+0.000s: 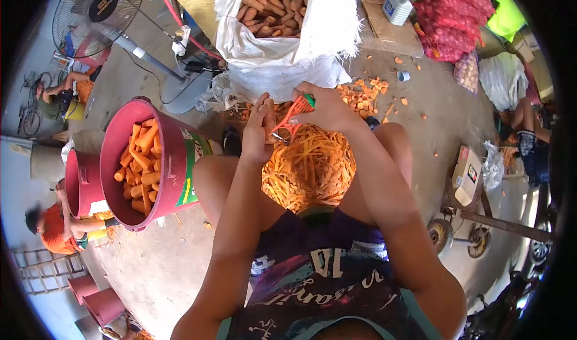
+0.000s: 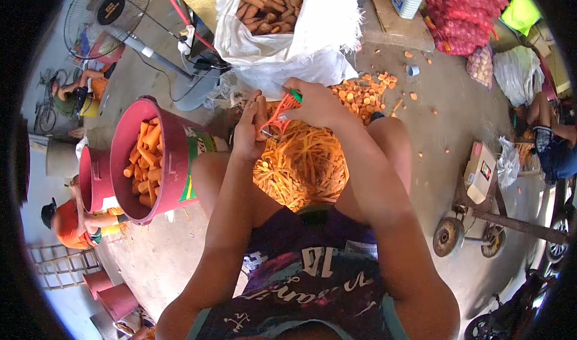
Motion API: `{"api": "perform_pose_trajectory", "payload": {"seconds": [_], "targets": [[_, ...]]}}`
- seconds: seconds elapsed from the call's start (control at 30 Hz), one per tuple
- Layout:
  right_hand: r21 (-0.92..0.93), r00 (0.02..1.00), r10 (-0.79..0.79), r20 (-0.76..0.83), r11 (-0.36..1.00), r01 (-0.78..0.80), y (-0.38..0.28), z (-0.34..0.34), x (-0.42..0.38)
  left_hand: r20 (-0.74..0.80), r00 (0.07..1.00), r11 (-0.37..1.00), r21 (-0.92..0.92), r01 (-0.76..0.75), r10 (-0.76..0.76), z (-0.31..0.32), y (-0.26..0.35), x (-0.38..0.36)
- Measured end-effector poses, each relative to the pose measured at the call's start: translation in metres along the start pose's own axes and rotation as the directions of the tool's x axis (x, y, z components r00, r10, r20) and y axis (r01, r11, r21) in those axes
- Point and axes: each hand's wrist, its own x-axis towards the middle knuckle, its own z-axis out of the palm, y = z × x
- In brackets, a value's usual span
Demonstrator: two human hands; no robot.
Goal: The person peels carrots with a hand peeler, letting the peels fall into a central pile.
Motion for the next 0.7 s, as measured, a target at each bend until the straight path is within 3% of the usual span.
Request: {"api": "perform_pose_trajectory", "payload": {"seconds": [0.07,0.3,0.37,0.43,0.5,0.53,0.6,0.7], "targets": [[0.013,0.999,-0.03,0.026,0.999,0.03,0.001,0.003,0.0,0.079,0.992,0.992,-0.067,0.103,-0.097,0.004,-0.004,-0.003],[-0.052,0.999,-0.022,0.032,0.998,0.024,0.004,-0.006,0.0,0.068,0.983,0.985,0.033,0.169,-0.17,0.039,0.015,-0.029],[-0.075,0.982,-0.01,-0.187,0.997,-0.004,0.014,-0.012,0.008,0.255,0.942,0.976,0.057,0.21,-0.218,0.013,0.006,-0.02],[-0.092,0.961,-0.032,-0.276,0.996,0.006,0.027,-0.019,0.014,0.211,0.946,0.969,0.081,0.234,-0.246,0.021,0.009,-0.024],[-0.163,0.932,0.124,-0.341,0.968,-0.189,0.038,-0.027,0.021,0.162,0.949,0.961,0.102,0.257,-0.271,0.023,0.012,-0.029],[-0.099,0.919,0.158,-0.361,0.974,-0.206,0.043,-0.027,0.023,0.18,0.947,0.961,0.117,0.25,-0.268,0.021,0.014,-0.033],[-0.043,0.943,0.139,-0.302,0.986,-0.159,0.028,-0.026,0.016,0.196,0.943,0.96,0.133,0.247,-0.27,0.012,0.011,-0.029],[0.011,0.989,0.043,-0.143,0.999,-0.042,0.008,-0.006,0.0,0.058,0.979,0.98,0.009,0.197,-0.197,0.003,0.0,-0.013]]}}
